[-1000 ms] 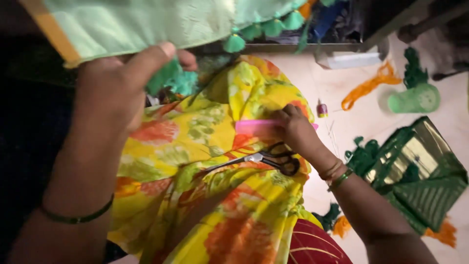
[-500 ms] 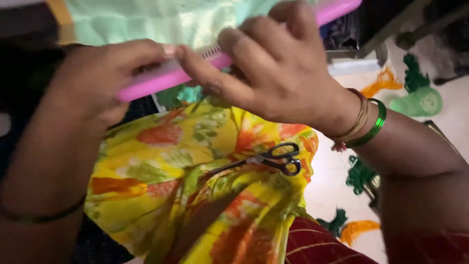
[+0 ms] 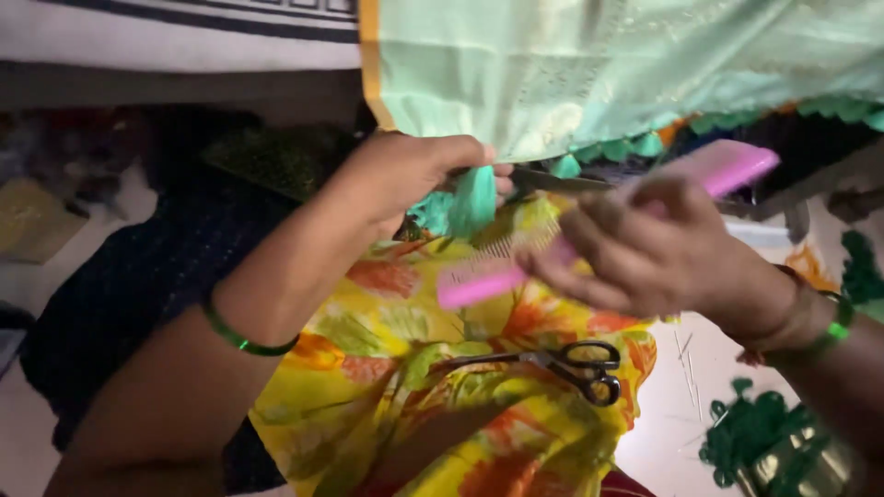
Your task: The recorder is finishing the edge of a saree by combing out tassels, tying knots, and trimming them with scissors.
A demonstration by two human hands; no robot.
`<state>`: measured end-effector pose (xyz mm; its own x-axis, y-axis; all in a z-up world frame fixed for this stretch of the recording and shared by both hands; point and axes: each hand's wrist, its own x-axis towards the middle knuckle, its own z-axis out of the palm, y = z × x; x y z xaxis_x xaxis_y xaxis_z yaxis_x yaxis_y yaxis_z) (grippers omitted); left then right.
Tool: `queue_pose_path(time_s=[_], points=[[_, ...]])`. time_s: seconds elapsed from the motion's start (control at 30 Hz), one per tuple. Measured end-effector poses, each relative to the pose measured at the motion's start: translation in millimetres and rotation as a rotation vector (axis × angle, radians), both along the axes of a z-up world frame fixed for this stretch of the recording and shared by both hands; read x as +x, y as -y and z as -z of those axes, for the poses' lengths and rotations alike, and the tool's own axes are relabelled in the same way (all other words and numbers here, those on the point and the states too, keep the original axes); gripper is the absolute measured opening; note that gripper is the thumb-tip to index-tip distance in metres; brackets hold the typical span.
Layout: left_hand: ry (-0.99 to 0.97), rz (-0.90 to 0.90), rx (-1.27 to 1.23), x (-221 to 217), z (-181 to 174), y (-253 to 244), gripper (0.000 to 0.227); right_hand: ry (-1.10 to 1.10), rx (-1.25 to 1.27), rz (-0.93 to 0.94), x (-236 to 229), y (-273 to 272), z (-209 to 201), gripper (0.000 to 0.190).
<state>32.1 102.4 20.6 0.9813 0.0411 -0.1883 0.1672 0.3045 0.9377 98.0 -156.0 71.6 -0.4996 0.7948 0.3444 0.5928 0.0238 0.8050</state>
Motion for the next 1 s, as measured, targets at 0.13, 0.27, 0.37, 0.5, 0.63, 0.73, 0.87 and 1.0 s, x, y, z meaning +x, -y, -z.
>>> queue_pose_path(time_s=[0.13,0.27,0.37,0.5,0.63,0.73,0.87,1.0], points=[[-0.063,0.036,-0.098,-1,5,2,0.031,0.075,0.205,0.093,15,-9,6,0.045],[0.023,-0.057,0.224,4,5,1,0.032,-0.203,-0.017,0.2,11,-6,4,0.046],[-0.005,-0.019,0.088,2,6,-2,0.029,-0.056,-0.016,0.049,9,-2,4,0.042],[-0.108,-0.013,0.17,2,0,3,0.028,-0.163,0.064,0.301,3,-8,-17,0.039],[-0.063,-0.134,0.389,7,9,2,0.03,-0.363,-0.117,0.335,17,-1,6,0.043],[0.07,-0.021,0.006,5,15,-1,0.026,-0.067,-0.108,0.128,5,-2,-8,0.037],[0.058,-0.005,0.098,2,7,2,0.026,-0.261,-0.035,0.247,15,-4,-4,0.035],[0.292,-0.117,0.301,8,14,3,0.021,-0.257,-0.098,0.181,24,-5,20,0.039]])
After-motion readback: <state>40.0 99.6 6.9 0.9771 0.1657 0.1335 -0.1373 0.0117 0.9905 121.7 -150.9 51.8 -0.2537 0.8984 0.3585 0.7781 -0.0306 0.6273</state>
